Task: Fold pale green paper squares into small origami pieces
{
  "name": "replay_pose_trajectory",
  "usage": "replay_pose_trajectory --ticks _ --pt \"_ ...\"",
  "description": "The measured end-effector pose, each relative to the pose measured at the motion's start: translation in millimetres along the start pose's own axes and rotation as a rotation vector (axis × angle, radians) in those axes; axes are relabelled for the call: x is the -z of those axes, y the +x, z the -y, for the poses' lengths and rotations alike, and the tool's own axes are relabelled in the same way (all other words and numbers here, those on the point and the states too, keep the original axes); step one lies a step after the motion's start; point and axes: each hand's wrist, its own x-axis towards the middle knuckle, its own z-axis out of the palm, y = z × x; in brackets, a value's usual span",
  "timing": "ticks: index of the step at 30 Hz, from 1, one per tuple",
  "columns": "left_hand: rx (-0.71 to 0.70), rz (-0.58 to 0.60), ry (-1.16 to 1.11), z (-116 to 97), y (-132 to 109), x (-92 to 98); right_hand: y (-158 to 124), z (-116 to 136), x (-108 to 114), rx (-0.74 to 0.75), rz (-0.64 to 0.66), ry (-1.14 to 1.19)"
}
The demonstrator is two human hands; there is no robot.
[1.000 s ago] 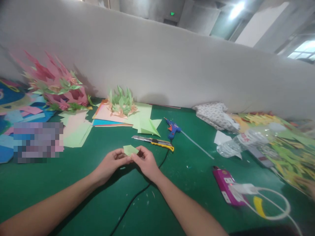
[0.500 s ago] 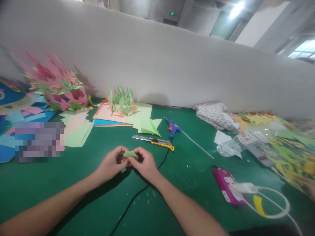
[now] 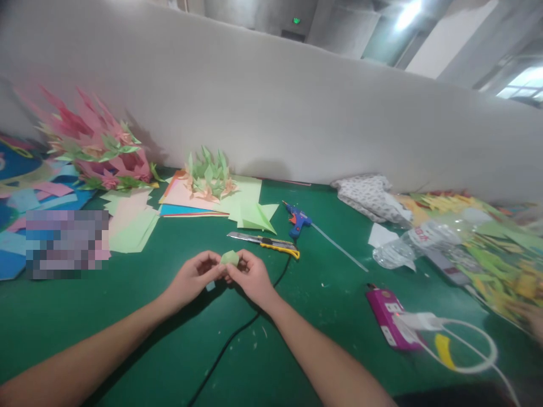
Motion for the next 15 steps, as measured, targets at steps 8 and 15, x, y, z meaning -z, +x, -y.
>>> replay_pose_trajectory --ticks 8,15 --pt "-0.040 -0.047 0.105 1.1 -0.8 3.6 -3.9 8.0 -2.8 0.213 -0.130 -0.177" --pt "0.040 -0.042 0.134 1.5 0.1 2.5 -5.2 6.1 -2.0 0.246 -0.229 -0.313"
